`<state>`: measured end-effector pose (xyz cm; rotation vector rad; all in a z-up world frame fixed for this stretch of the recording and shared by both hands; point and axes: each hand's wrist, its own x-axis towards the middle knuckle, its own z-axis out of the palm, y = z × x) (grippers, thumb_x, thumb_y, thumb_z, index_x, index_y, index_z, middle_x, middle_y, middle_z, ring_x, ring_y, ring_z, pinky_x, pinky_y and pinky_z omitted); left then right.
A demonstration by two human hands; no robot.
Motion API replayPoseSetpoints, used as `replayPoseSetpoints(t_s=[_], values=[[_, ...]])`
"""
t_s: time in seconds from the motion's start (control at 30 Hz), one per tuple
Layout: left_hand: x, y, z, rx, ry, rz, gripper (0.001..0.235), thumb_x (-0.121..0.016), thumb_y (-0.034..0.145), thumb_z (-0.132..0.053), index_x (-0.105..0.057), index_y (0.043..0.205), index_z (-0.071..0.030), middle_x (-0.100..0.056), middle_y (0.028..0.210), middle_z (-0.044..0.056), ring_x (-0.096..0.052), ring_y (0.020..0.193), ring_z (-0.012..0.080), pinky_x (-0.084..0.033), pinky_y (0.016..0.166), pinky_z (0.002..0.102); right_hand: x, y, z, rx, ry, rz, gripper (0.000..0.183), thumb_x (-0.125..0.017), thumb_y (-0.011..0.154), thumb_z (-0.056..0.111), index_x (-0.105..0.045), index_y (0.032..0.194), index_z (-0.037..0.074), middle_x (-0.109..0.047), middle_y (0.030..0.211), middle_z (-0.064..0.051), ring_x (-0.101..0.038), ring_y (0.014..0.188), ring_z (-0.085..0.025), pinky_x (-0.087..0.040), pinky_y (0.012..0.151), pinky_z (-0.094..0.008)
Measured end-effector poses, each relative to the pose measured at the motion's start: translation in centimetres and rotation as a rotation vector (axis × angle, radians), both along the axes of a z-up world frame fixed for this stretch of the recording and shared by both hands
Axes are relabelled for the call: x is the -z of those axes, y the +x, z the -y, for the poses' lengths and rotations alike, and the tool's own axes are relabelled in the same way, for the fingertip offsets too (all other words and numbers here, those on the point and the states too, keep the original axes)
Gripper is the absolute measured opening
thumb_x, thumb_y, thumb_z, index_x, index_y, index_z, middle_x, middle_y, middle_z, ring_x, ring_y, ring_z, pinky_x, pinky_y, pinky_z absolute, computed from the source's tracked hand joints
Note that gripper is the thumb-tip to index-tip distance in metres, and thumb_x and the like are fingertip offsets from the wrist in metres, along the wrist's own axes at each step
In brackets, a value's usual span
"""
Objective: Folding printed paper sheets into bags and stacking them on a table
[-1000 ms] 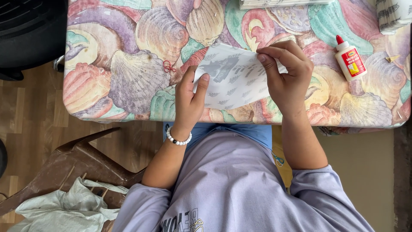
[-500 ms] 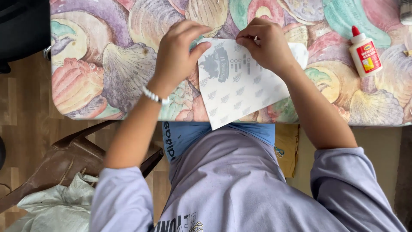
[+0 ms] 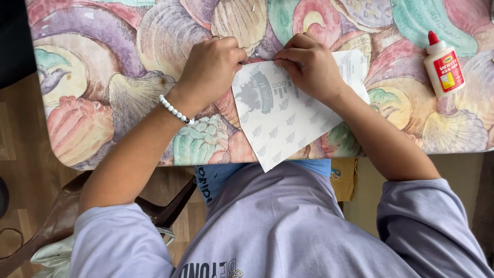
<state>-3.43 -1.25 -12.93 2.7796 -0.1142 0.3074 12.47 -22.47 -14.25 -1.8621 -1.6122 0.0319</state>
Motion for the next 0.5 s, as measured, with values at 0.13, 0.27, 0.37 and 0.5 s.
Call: replayPoseSetpoints(t_s=[0.13,0.27,0.37,0.5], values=[[-0.4,-0.8,0.6,0.039,0.157,0.023,0.034,-0.068,0.099,0.006,-0.062,0.067,-0.005,-0.047,0.061,0.002,-0.047,0.054,0.0138,-0.055,0.067,0.036,-1.8,0.2,0.4,-0.094,-0.086,0.265,0.009,-0.074,0.101,-0.001,-0.081,0.106,0.003,-0.07,0.099,-0.01,-0.063,0.088,-0.027,-0.057,0.073,-0.037],[-1.6,-1.7,0.5,0.159,0.295,0.184,0.016,-0.062,0.094,0.009,-0.072,0.091,-0.003,-0.061,0.078,0.007,-0.058,0.072,0.0217,-0.053,0.062,0.032,-4.4,0.0,0.2,-0.192,-0.286,0.596,0.01,-0.074,0.1,0.004,-0.078,0.108,0.008,-0.074,0.097,-0.004,-0.069,0.085,-0.019,-0.062,0.078,-0.031],[-1.7,-1.9,0.1,0.244,0.372,0.242,0.013,-0.07,0.097,0.0,-0.073,0.11,-0.002,-0.066,0.091,0.006,-0.063,0.082,0.0198,-0.059,0.079,0.031,-4.2,0.2,0.2,-0.222,-0.385,0.721,0.015,-0.073,0.1,0.002,-0.067,0.089,0.011,-0.061,0.078,0.0,-0.058,0.069,-0.014,-0.057,0.062,-0.028],[-1.6,-1.6,-0.2,0.309,0.402,0.286,0.01,-0.064,0.102,0.0,-0.073,0.105,-0.005,-0.055,0.083,0.002,-0.053,0.071,0.0186,-0.056,0.079,0.032,-4.1,0.0,-0.1,-0.248,-0.392,0.717,0.03,-0.068,0.101,-0.003,-0.058,0.076,0.012,-0.056,0.075,-0.001,-0.052,0.066,-0.014,-0.05,0.054,-0.027]])
